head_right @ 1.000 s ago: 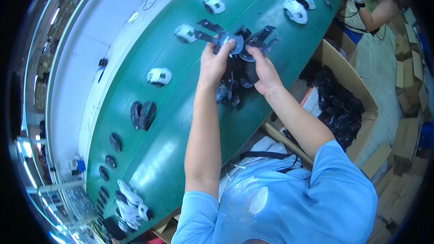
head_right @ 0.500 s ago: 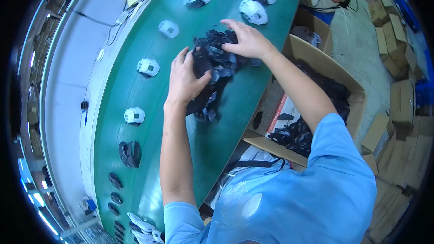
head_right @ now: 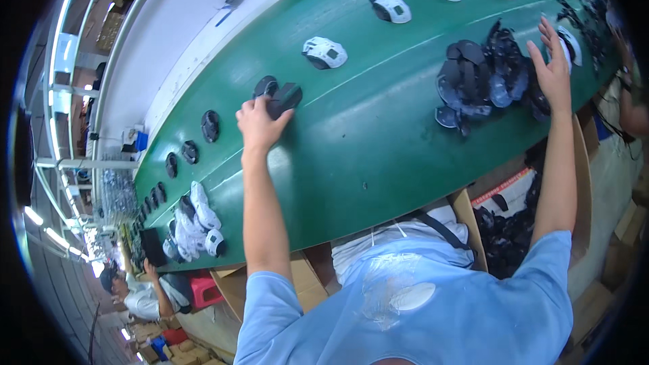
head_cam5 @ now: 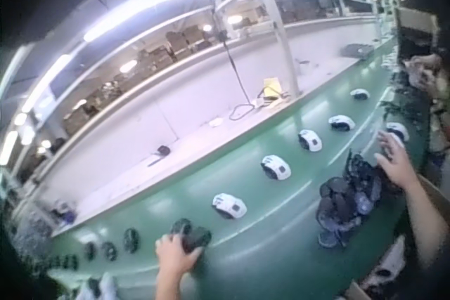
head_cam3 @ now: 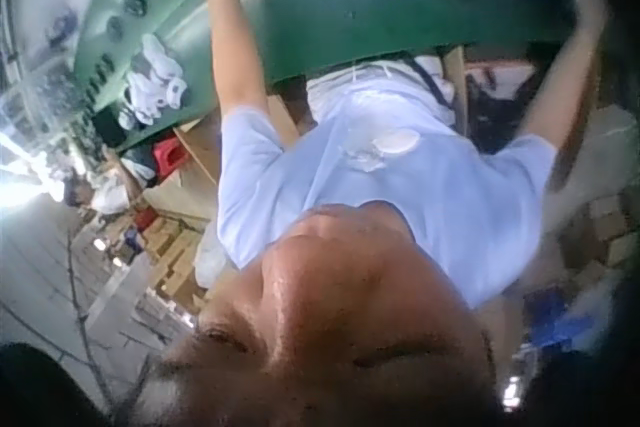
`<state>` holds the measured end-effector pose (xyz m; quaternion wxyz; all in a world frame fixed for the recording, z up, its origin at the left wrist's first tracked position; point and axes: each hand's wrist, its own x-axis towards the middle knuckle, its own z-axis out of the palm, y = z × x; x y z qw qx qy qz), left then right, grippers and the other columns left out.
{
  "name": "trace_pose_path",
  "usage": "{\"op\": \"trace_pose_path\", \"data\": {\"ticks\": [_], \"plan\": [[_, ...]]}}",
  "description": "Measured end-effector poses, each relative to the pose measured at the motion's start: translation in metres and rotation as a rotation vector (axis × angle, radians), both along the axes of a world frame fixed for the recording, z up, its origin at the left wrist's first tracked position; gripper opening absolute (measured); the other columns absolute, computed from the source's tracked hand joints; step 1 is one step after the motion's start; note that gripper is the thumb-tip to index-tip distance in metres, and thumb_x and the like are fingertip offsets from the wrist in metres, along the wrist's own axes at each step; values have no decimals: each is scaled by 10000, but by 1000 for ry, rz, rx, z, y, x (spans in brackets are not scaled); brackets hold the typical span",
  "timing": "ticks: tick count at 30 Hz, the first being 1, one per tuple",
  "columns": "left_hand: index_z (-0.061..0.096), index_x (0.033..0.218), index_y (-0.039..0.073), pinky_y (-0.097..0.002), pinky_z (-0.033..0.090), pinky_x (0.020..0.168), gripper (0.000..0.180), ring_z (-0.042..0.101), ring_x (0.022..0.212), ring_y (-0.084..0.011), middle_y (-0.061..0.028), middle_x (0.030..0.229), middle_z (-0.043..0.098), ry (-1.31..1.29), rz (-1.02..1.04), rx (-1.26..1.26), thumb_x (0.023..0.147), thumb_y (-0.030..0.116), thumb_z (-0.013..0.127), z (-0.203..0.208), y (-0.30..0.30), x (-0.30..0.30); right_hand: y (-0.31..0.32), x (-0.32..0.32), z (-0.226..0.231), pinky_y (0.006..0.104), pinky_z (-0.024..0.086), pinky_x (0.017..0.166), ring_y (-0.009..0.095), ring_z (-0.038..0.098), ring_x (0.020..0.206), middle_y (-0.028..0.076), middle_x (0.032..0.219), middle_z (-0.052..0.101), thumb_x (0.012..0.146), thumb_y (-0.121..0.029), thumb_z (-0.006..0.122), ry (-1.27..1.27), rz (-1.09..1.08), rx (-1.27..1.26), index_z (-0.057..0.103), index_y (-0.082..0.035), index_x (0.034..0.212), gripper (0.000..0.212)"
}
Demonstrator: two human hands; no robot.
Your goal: The person assembles computer mouse shells by hand, attaching black components onto white mouse covers, placing the assembled shells onto a conveyor belt, and retrieving additional components from a box.
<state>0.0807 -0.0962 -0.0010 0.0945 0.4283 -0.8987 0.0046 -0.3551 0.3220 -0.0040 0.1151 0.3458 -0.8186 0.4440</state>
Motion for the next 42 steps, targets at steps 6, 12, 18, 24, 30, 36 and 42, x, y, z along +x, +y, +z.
{"op": "trace_pose_path", "data": {"ticks": [6, 12, 18, 24, 30, 36, 42], "plan": [[731, 1032, 43, -494, 433, 934, 437, 536, 1103, -364, -131, 1182, 628, 222, -267, 8, 750, 365, 821, 1, 3, -9, 21, 77, 55, 341, 430, 1068, 201, 596, 1211, 108, 1304, 647, 965, -107, 656, 59, 59, -218, 551, -24, 1397, 452], [728, 1044, 21, -448, 453, 938, 468, 563, 1073, -364, -151, 1172, 636, 56, -765, 200, 752, 375, 821, 9, 113, -98, 29, 190, 63, 324, 527, 844, 217, 665, 925, 112, 1033, 694, 852, -36, 696, 59, 228, -56, 693, -3, 1111, 261], [562, 1384, 89, -494, 372, 1119, 702, 453, 1331, -411, -208, 1442, 496, 269, -725, 105, 780, 369, 782, 4, 45, -140, 112, 224, 27, 323, 523, 722, 252, 667, 798, 135, 923, 704, 813, -1, 708, -85, 165, 1, 714, 23, 1032, 221], [465, 1479, 118, -479, 347, 1161, 890, 437, 1369, -389, -197, 1463, 488, -239, -822, 204, 680, 211, 848, -1, -91, -123, 165, 200, -25, 298, 528, 787, 162, 679, 852, 105, 964, 734, 940, -106, 669, -256, -275, 85, 721, 9, 1090, 196], [537, 1286, -14, -459, 472, 973, 673, 559, 1165, -409, -214, 1191, 579, -314, -661, 199, 757, 262, 848, 16, -82, -132, 210, 203, -110, 365, 560, 762, 272, 718, 817, 157, 944, 736, 925, -234, 659, -432, -412, 300, 733, -35, 1044, 243], [531, 1223, -33, -399, 484, 913, 639, 607, 973, -313, -216, 1075, 630, 244, -619, 320, 788, 299, 861, -15, -69, -96, 192, 230, -211, 486, 518, 887, 378, 642, 1041, 177, 1064, 671, 842, -326, 757, -553, -172, 820, 643, -132, 1187, 412], [521, 1031, -16, -440, 470, 843, 580, 563, 923, -318, -186, 1016, 591, 234, -360, 346, 722, 284, 909, -12, 17, -56, 207, 241, -228, 496, 510, 808, 409, 645, 934, 206, 964, 660, 865, -334, 735, -544, -142, 741, 671, -66, 1012, 313]]}}
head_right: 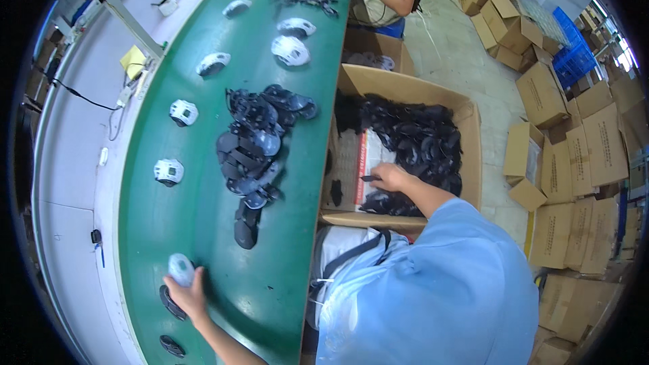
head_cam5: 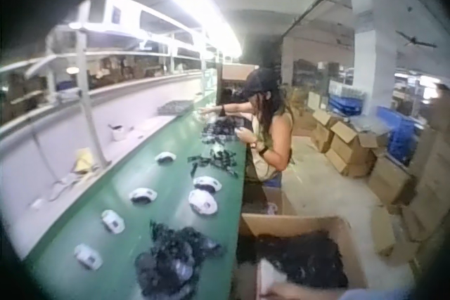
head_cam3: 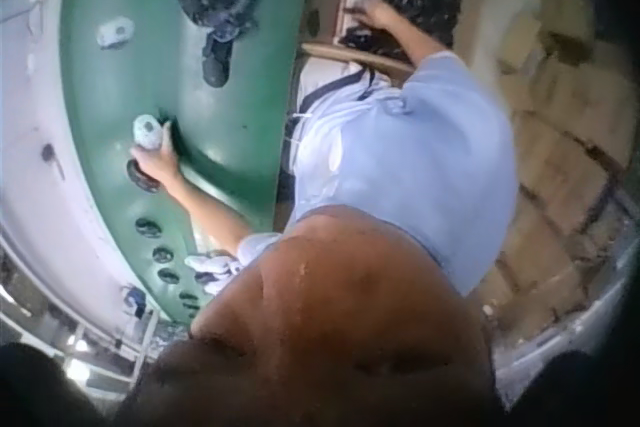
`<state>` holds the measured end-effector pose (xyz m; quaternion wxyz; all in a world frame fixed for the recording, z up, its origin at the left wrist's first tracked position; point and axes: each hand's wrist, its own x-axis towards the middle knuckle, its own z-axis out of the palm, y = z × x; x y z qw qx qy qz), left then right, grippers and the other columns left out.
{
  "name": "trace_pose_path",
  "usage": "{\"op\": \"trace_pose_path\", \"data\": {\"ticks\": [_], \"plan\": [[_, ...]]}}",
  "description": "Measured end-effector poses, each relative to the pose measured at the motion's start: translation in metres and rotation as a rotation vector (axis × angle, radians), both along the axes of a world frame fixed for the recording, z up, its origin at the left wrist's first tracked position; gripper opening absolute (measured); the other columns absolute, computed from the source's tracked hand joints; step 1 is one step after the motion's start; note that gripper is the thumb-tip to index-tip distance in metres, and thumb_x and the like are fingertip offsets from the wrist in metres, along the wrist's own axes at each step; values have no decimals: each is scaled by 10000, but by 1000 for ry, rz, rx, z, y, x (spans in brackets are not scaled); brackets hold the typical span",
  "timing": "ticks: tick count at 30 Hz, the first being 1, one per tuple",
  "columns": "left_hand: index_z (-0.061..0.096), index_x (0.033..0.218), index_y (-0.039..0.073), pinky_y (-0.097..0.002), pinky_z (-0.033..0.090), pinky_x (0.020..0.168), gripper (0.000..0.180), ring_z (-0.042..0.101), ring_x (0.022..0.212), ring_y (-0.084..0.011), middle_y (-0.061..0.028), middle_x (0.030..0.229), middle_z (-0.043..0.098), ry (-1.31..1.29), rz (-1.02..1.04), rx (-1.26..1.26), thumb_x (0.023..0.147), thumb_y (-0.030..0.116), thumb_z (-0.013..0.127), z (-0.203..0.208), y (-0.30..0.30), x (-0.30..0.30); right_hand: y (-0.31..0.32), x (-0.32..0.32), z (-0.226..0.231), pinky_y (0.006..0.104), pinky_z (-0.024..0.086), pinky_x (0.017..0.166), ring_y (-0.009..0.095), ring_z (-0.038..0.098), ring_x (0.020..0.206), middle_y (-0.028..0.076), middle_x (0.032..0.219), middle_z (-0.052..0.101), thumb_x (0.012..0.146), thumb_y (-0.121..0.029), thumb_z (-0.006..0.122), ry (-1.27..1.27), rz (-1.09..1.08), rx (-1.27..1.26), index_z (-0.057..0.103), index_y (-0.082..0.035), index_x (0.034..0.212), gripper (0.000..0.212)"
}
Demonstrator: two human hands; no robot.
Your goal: The person assembles computer mouse shells by hand, attaching black components onto white mouse covers, placing the assembled shells onto a conveyor belt, and retrieving additional components from a box.
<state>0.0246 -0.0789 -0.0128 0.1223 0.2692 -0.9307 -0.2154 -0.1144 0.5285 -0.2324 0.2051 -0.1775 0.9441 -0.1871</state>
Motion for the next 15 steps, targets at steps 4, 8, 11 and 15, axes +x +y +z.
{"op": "trace_pose_path", "data": {"ticks": [4, 8, 11, 15], "plan": [[535, 890, -40, -537, 430, 962, 376, 523, 1132, -468, -278, 1247, 562, 178, -409, -344, 765, 164, 826, 11, 30, 27, -15, -11, 61, 476, 503, 784, 413, 625, 888, 212, 953, 636, 917, -243, 687, 551, -214, -340, 628, 2, 1022, 273], [507, 907, -30, -557, 404, 1049, 335, 482, 1239, -535, -366, 1414, 442, 103, -521, -185, 798, 131, 780, 0, 61, 29, -63, -30, 184, 409, 519, 731, 358, 651, 841, 180, 919, 655, 891, -173, 734, 597, -200, -611, 672, -24, 1135, 292], [510, 1089, -15, -552, 398, 1062, 393, 505, 1231, -486, -324, 1365, 479, 166, -456, -238, 814, 112, 761, -20, 62, 37, -129, -26, 271, 389, 504, 722, 315, 634, 810, 137, 873, 657, 878, -238, 768, 527, 205, -684, 688, -51, 1210, 389], [454, 1349, 35, -490, 500, 960, 555, 578, 1141, -324, -187, 1219, 547, 509, -87, 642, 869, 156, 705, -12, 64, 50, -271, -9, 275, 387, 477, 789, 279, 595, 857, 133, 896, 625, 971, -253, 669, 115, 627, -962, 612, -82, 1376, 443]]}}
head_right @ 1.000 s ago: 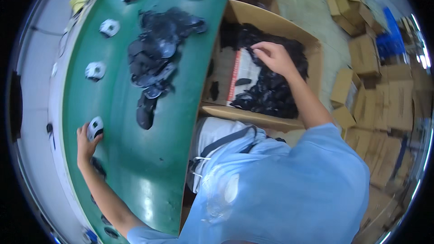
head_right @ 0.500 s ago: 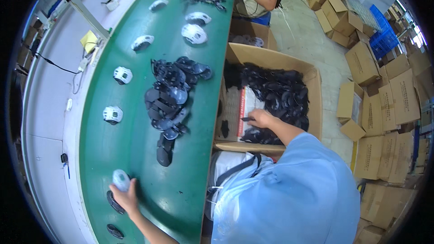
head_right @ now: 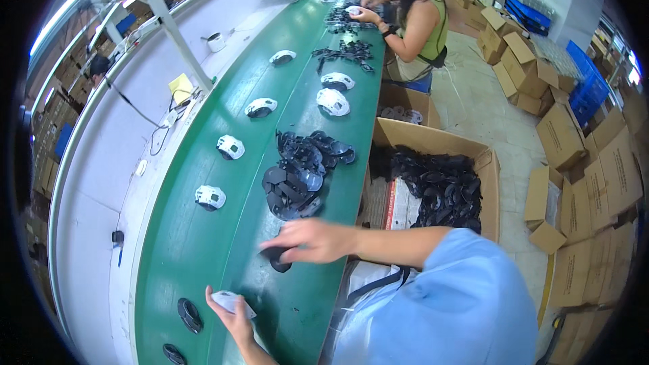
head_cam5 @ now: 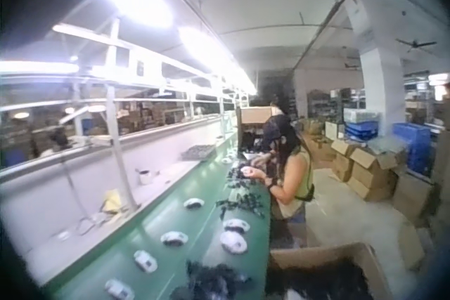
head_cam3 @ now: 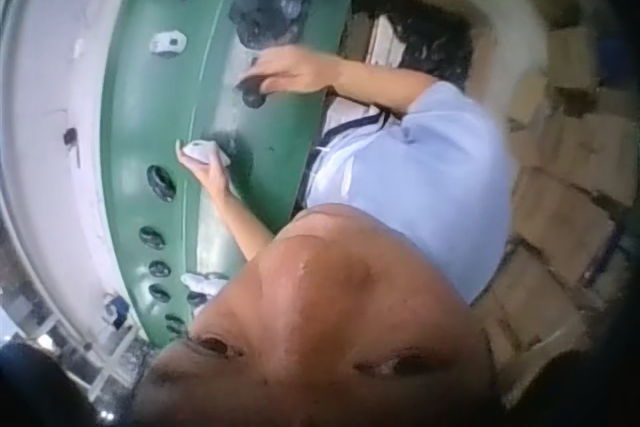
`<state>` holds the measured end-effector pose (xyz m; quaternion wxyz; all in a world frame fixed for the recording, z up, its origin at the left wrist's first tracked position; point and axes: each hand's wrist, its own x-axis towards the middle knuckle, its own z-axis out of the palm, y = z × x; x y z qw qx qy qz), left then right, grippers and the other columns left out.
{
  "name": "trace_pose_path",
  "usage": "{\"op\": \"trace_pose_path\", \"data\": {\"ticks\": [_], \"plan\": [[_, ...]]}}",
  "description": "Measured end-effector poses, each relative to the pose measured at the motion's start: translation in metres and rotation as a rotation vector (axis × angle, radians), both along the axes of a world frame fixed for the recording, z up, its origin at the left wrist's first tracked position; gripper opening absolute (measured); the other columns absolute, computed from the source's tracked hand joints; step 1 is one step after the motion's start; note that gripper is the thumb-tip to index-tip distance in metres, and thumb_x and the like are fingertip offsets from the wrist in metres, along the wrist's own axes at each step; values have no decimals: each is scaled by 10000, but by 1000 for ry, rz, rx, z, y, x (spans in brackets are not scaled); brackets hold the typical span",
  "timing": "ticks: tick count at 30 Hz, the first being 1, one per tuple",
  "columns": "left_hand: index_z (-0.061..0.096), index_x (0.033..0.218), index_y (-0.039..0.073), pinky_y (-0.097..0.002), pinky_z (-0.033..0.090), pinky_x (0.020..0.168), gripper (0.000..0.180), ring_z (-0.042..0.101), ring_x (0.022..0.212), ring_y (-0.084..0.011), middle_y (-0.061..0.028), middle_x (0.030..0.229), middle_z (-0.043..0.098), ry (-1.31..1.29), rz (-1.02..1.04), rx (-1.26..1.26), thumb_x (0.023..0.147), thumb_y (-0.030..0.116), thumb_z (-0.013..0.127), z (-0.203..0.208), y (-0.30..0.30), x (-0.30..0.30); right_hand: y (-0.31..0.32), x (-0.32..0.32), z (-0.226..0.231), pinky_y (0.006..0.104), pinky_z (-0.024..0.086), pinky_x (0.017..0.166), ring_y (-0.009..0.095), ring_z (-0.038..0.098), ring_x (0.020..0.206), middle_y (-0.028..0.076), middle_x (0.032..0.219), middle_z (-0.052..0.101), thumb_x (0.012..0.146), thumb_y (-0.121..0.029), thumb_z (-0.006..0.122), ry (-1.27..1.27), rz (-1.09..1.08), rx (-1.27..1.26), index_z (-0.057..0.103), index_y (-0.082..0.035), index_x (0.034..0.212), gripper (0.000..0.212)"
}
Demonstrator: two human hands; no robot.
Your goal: The person assembles computer mouse shells by hand, attaching black components onto white mouse covers, placing the assembled shells onto a conveyor belt, and retrieving additional components from a box.
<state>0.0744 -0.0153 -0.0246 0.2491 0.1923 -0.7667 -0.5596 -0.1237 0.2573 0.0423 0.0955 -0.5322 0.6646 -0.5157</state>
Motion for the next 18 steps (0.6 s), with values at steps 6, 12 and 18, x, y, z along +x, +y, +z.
{"op": "trace_pose_path", "data": {"ticks": [6, 12, 18], "plan": [[568, 1108, 109, -382, 522, 868, 686, 610, 975, -206, -43, 1026, 619, 380, 320, 653, 962, 751, 376, -51, -18, -22, -161, 52, -48, 319, 430, 1076, 166, 522, 1296, 94, 1411, 589, 1030, -73, 535, -802, 466, -110, 504, -13, 1460, 435], [543, 1101, 30, -319, 519, 768, 711, 595, 862, -164, -60, 937, 582, 550, 495, 524, 946, 720, 467, -24, -10, -17, -197, 85, -64, 277, 520, 851, 114, 635, 930, 65, 1124, 698, 988, -87, 638, -915, 360, -212, 639, -26, 1297, 315], [641, 1056, -11, -298, 515, 789, 523, 623, 863, -164, -98, 952, 658, 620, 565, 476, 973, 506, 624, -33, -8, -4, -201, 85, -66, 300, 544, 731, 185, 671, 854, 122, 1060, 692, 920, -138, 731, -184, 96, -203, 735, -23, 1158, 264]]}}
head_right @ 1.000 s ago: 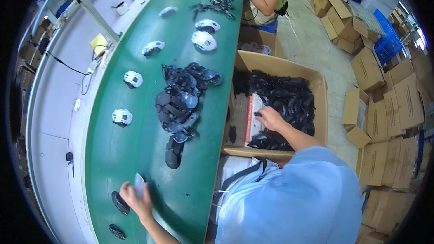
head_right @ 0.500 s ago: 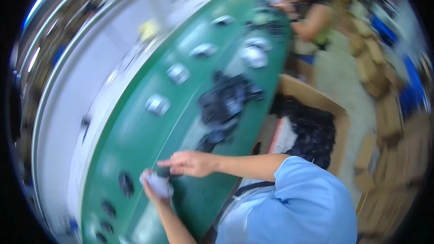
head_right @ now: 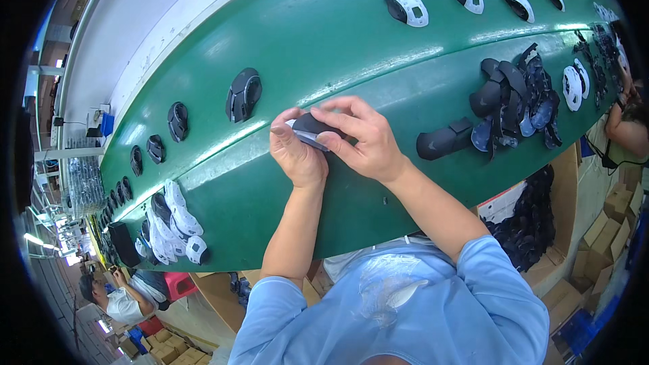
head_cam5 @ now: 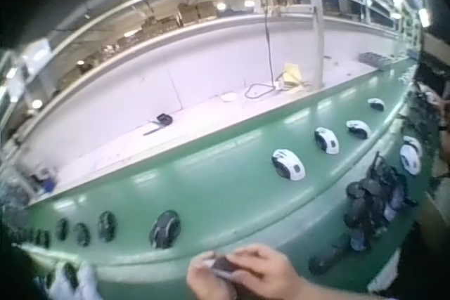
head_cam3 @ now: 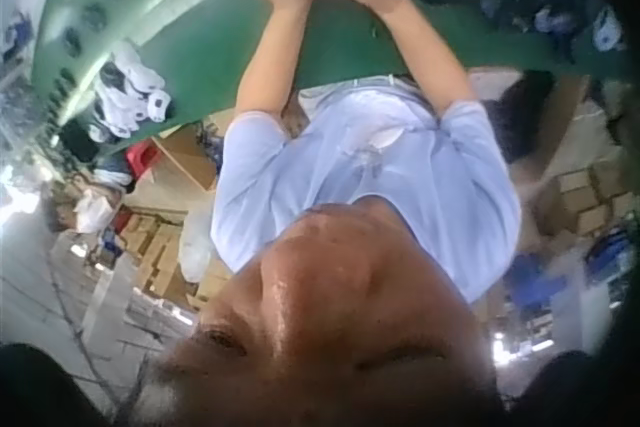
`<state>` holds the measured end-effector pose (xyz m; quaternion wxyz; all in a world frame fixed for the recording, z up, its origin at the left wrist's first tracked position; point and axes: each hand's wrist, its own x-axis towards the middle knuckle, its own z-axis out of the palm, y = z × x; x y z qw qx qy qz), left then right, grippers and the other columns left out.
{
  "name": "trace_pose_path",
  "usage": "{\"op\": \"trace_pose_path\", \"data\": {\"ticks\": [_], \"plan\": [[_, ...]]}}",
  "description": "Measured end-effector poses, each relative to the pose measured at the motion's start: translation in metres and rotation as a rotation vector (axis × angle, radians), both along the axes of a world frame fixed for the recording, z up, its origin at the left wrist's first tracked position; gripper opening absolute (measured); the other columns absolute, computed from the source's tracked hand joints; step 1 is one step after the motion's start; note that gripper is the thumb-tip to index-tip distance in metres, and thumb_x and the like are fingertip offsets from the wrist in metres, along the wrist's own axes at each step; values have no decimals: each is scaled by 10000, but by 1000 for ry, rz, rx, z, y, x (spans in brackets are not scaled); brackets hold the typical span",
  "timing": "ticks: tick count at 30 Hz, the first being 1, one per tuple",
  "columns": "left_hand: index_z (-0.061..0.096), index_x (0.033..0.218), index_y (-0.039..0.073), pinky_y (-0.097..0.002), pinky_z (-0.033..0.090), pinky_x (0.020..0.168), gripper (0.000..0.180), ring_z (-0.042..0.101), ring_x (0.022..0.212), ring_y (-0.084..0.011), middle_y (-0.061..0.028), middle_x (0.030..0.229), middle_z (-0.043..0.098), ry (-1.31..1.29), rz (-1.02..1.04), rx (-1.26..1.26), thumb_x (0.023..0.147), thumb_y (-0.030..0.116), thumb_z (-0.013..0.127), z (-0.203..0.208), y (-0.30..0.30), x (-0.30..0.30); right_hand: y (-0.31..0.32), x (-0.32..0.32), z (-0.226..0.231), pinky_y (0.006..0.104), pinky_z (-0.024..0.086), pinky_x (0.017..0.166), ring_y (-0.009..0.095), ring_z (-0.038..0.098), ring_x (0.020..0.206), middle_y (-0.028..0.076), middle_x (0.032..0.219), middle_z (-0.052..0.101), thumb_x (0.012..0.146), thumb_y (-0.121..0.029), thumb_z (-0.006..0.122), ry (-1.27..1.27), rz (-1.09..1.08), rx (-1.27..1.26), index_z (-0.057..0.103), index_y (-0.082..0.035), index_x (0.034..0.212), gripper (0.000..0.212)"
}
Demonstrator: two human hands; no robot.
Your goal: The person assembles computer mouse shells by hand, attaching black components onto white mouse covers, placing the assembled shells onto a conveyor belt, and retrieving additional components from a box.
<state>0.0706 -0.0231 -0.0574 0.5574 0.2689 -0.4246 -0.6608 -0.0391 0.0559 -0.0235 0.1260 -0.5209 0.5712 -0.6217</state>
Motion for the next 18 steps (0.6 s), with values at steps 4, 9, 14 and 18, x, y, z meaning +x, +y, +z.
{"op": "trace_pose_path", "data": {"ticks": [4, 9, 14, 18], "plan": [[663, 1016, -22, -334, 538, 827, 505, 672, 890, -202, -136, 960, 705, 18, -33, 12, 952, 479, 666, -5, -4, 1, 0, -9, -1, 307, 550, 739, 219, 682, 830, 139, 1012, 709, 877, -153, 774, -18, 38, 16, 728, 1, 1171, 335], [667, 965, -24, -355, 553, 824, 508, 687, 865, -237, -156, 917, 704, 16, -4, -51, 945, 484, 672, -4, -11, 6, 2, -11, -2, 294, 549, 702, 207, 684, 797, 164, 987, 730, 863, -88, 770, 9, 61, -19, 728, 25, 1145, 307], [617, 883, 22, -358, 571, 728, 530, 671, 788, -221, -115, 834, 654, -18, -7, -42, 960, 547, 605, 4, -3, 1, 8, -9, -2, 302, 511, 589, 196, 661, 712, 126, 900, 700, 847, 42, 695, 93, -28, -5, 741, -5, 1104, 266], [586, 925, -12, -373, 568, 678, 533, 679, 751, -250, -143, 846, 657, -48, 66, 31, 986, 517, 592, -2, -8, -3, 0, -1, -9, 279, 499, 623, 184, 652, 759, 114, 907, 675, 872, 45, 654, 82, -62, 12, 728, -29, 1132, 281]]}}
